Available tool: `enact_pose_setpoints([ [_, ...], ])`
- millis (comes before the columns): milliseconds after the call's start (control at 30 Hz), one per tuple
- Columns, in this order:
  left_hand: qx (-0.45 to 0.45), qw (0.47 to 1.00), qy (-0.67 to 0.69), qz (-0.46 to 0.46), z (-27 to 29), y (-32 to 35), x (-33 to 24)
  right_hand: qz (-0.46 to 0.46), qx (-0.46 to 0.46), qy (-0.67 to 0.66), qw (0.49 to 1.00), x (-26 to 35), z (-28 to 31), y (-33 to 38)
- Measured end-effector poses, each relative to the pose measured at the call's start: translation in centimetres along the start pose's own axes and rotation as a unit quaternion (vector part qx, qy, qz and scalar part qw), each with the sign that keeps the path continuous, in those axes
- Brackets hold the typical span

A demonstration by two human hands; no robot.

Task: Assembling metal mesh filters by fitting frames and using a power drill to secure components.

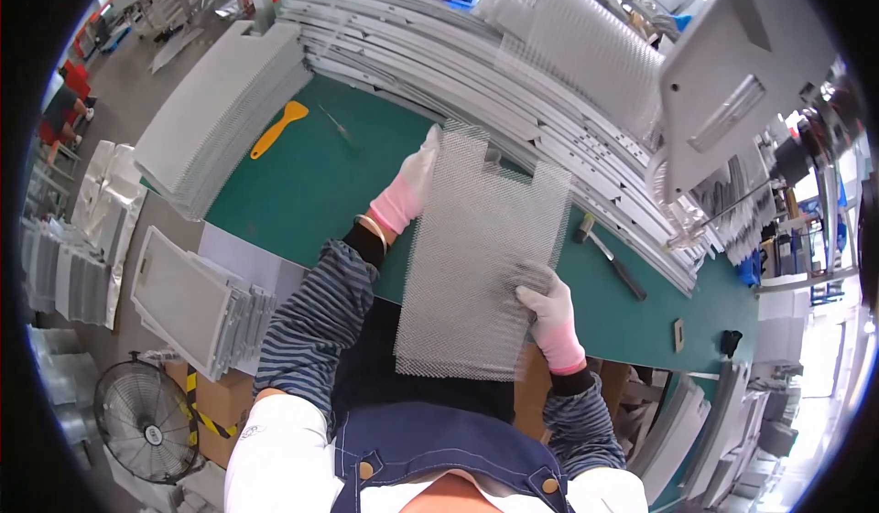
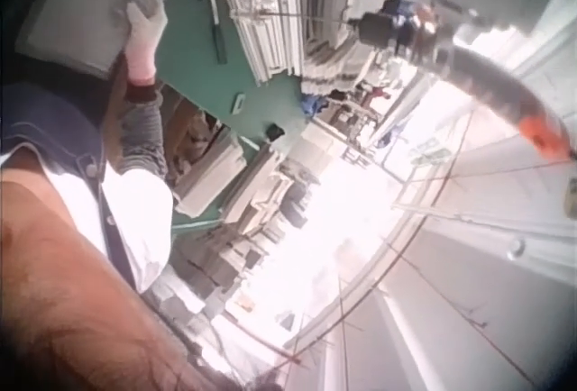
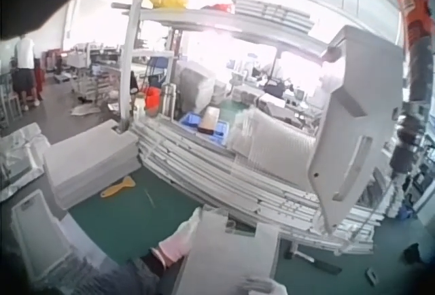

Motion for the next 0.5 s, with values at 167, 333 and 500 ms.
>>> enact_pose_setpoints([
  [167,0.025,0.862,0.465,0.198,-2.1,0.5,-4.4,-0.005,-0.014,0.014,1.000,-0.5,1.3,-0.3],
  [333,-0.004,0.996,-0.041,-0.073,-1.3,0.1,-5.3,-0.029,-0.008,0.013,0.999,-0.2,2.0,-0.4],
  [500,-0.167,0.947,0.189,0.197,1.2,2.3,0.5,0.056,0.052,0.122,0.990,0.2,4.1,0.5],
])
Point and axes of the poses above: each hand's wrist, its own y-axis away from the middle knuckle, its own z-axis out of the back of the hand, x = y × z, the point moved 10 cm from there along -y, towards the middle knuckle, and after that the axes turned 11 degrees about -x, right-handed, at the moved point
